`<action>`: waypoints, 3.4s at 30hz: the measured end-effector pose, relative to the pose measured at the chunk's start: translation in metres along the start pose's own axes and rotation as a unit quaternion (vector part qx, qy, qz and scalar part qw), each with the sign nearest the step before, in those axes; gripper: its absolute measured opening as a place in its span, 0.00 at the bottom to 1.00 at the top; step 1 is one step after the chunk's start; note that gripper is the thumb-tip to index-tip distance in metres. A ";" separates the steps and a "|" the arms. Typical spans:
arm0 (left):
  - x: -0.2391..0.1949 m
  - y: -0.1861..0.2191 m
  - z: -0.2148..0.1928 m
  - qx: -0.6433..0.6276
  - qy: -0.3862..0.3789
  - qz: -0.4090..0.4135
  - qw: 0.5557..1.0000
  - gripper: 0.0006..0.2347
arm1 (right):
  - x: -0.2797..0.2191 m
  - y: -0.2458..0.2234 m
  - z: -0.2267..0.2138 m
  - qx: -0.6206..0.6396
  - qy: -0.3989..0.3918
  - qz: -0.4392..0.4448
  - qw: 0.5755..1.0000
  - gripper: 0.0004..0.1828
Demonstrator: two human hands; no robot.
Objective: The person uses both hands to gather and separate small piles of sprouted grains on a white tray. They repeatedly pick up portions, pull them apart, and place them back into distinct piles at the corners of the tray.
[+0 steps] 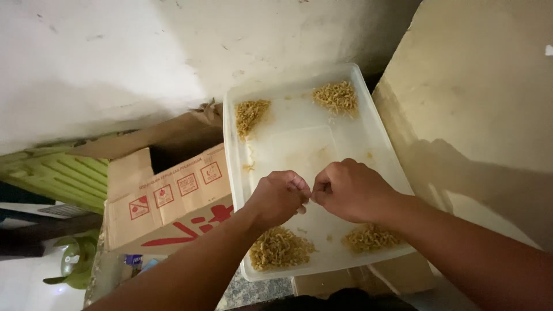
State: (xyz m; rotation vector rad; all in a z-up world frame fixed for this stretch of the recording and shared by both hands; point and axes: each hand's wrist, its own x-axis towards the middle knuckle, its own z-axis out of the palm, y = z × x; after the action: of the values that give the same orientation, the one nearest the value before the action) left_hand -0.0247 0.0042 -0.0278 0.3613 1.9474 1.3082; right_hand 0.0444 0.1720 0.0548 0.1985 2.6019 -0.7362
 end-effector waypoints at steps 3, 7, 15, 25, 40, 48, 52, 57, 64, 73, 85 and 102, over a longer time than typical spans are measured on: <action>-0.001 0.012 0.004 0.050 0.007 -0.009 0.999 0.02 | 0.002 -0.001 -0.004 -0.012 -0.025 0.022 0.999 0.17; 0.005 0.002 0.005 -0.037 0.023 -0.017 0.999 0.07 | 0.002 0.004 -0.003 0.027 0.000 0.006 1.000 0.13; 0.000 0.009 0.013 0.020 0.044 -0.045 0.998 0.06 | -0.001 0.010 0.003 0.004 0.029 -0.012 0.999 0.13; -0.002 0.001 0.013 0.012 0.058 -0.080 0.995 0.05 | -0.002 0.018 0.024 0.056 0.056 -0.041 0.996 0.13; 0.006 -0.001 0.010 -0.059 0.063 -0.045 0.995 0.06 | -0.001 0.012 0.013 0.101 0.079 -0.030 0.991 0.13; -0.005 -0.004 0.015 0.014 0.074 0.005 0.997 0.06 | 0.002 0.017 0.022 0.131 0.069 0.006 0.989 0.17; -0.009 -0.016 0.012 0.022 0.077 0.031 0.996 0.04 | 0.012 0.030 0.028 0.197 0.023 -0.008 0.980 0.13; -0.010 -0.001 0.010 0.141 0.099 -0.035 0.984 0.07 | 0.015 0.038 0.017 0.180 0.035 -0.010 0.983 0.16; -0.007 0.009 0.001 0.057 0.081 -0.015 0.995 0.04 | 0.014 0.039 0.015 0.191 0.041 -0.021 0.981 0.16; -0.019 0.007 -0.002 0.083 0.096 -0.030 0.992 0.05 | 0.021 0.045 0.026 0.200 0.053 -0.029 0.978 0.14; -0.009 -0.005 0.005 0.189 0.079 0.011 0.979 0.08 | 0.013 0.043 0.024 0.180 0.084 0.000 0.980 0.16; -0.031 -0.010 0.006 0.122 0.038 -0.040 0.991 0.07 | 0.007 0.046 0.040 0.208 0.084 -0.011 0.974 0.17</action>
State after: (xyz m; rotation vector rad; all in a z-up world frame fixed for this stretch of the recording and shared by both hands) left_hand 0.0018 -0.0147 -0.0246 0.3512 2.1703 1.0481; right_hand 0.0643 0.1902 -0.0006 0.3702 2.5762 -1.3205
